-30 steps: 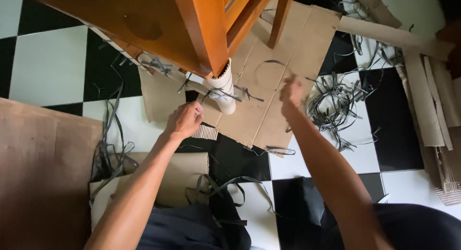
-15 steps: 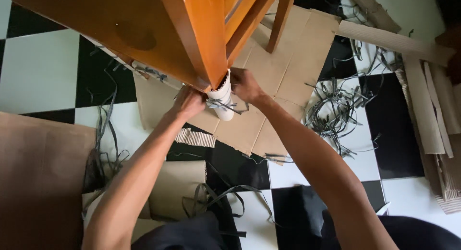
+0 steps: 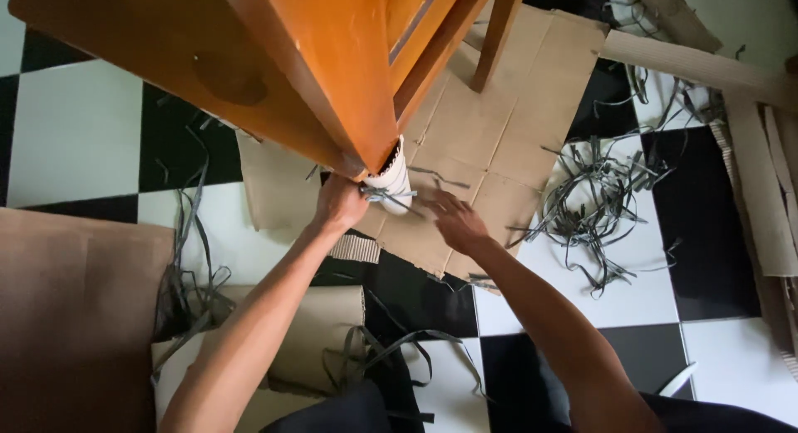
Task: Wrap the legs of a wooden chair with protective foam and secure them with plastic ties.
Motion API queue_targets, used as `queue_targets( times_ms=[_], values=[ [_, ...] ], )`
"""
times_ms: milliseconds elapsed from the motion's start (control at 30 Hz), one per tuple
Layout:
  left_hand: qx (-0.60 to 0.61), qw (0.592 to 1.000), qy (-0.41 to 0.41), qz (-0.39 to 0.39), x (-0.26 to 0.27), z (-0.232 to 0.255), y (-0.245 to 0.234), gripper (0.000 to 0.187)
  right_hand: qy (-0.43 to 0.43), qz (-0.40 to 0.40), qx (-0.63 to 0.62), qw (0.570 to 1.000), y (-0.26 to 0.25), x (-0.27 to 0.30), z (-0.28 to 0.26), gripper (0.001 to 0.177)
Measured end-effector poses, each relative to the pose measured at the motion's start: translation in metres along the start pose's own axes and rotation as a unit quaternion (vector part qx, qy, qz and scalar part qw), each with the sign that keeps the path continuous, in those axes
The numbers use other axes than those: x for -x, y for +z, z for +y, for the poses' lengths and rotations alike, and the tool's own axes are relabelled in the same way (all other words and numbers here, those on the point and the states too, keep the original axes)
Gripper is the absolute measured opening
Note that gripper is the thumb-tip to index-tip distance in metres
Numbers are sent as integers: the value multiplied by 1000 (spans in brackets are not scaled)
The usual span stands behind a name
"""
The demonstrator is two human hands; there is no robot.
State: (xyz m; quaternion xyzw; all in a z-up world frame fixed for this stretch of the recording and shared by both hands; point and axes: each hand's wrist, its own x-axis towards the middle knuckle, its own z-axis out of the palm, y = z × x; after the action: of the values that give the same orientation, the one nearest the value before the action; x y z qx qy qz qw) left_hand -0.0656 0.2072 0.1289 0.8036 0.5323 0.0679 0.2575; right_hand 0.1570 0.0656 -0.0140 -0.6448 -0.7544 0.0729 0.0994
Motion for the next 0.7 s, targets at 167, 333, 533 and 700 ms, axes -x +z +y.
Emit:
queue_targets(
  times_ms=[167, 333, 533, 700],
  values=[
    [1, 1000, 9, -6, -7, -43, 27, 20, 88, 143, 59, 984, -4, 88, 55, 22],
    [51, 997, 55, -24, 18, -4, -19, 14, 320, 271, 195, 886, 101, 157, 172, 42],
    [13, 996, 61, -69, 6, 7, -23, 12, 333, 34, 327, 884, 16, 18, 68, 46],
    [-125, 986, 104, -36, -30, -13, 17, 15, 18, 111, -90, 990, -144, -73, -54, 53]
  ],
)
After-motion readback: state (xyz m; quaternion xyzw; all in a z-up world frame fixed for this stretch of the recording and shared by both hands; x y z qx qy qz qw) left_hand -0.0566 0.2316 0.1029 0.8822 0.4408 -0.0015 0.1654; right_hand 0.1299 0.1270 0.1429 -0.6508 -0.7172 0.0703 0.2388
